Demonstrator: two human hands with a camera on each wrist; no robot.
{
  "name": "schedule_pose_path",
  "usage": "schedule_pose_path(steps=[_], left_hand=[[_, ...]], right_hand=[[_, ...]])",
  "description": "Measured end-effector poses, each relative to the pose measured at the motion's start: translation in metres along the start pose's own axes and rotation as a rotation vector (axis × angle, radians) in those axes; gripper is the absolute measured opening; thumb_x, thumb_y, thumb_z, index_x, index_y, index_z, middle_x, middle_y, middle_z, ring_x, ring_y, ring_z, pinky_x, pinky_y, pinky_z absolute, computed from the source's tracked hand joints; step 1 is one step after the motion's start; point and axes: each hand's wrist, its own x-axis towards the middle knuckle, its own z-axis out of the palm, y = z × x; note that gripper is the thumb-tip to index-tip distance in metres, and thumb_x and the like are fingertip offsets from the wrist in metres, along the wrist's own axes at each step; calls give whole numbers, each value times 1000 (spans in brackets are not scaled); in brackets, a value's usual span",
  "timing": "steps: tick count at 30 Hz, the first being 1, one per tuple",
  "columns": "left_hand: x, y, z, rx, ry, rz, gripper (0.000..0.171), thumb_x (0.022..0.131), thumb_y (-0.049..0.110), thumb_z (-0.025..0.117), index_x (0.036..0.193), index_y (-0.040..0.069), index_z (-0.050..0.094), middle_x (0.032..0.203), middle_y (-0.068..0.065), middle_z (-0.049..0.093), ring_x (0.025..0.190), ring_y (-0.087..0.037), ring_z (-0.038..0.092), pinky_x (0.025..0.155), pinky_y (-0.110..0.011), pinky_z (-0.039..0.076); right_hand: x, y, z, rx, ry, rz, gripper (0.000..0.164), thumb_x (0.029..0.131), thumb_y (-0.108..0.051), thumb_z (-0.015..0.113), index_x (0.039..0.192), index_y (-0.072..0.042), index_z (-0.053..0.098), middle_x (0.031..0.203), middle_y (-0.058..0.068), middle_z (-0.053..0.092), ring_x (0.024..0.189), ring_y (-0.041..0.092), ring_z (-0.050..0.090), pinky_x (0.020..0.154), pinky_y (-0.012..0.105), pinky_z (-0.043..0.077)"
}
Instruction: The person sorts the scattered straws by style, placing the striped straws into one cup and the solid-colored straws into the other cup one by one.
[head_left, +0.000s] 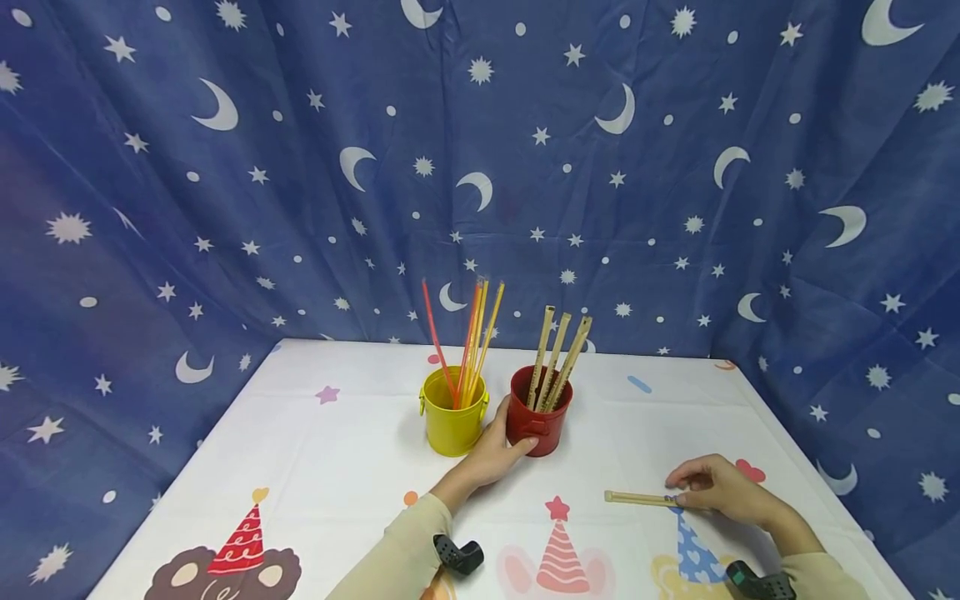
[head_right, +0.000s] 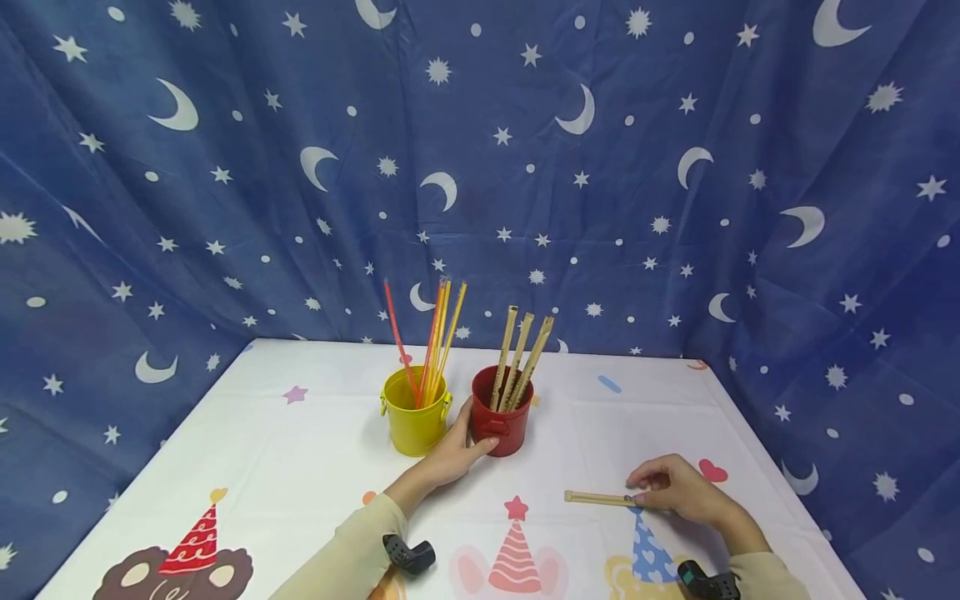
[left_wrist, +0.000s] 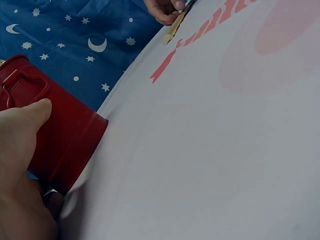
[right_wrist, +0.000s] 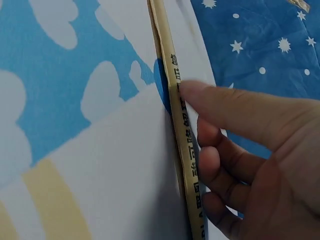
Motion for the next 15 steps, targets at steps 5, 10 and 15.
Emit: schedule_pose_path(steps=[5,10,15], left_hand=[[1,0,0,-7,0,2,86,98,32,64,163,13,10,167,-11,29,154,-30,29,127,-54,25],[1,-2,0,2,1,-7,87,98,33,63,163,13,10,167,-12,27,155,-31,28,127,-55,24],[0,-1,0,3,-2,-15,86,99,33,63,163,12,9,167,-12,26,155,-31,27,127,-56,24]], right_hand=[[4,0,3,-57,8,-65,12,85,5,71,95,12,68,75,0,57,67,0,47,52,24,39],[3,-2,4,-96,5,-27,4,84,6,71,88,8,69,66,11,51,62,-2,45,49,22,37],[3,-5,5,-150,0,42,12,86,-1,74,89,9,68,72,-1,53,66,0,45,54,21,37]])
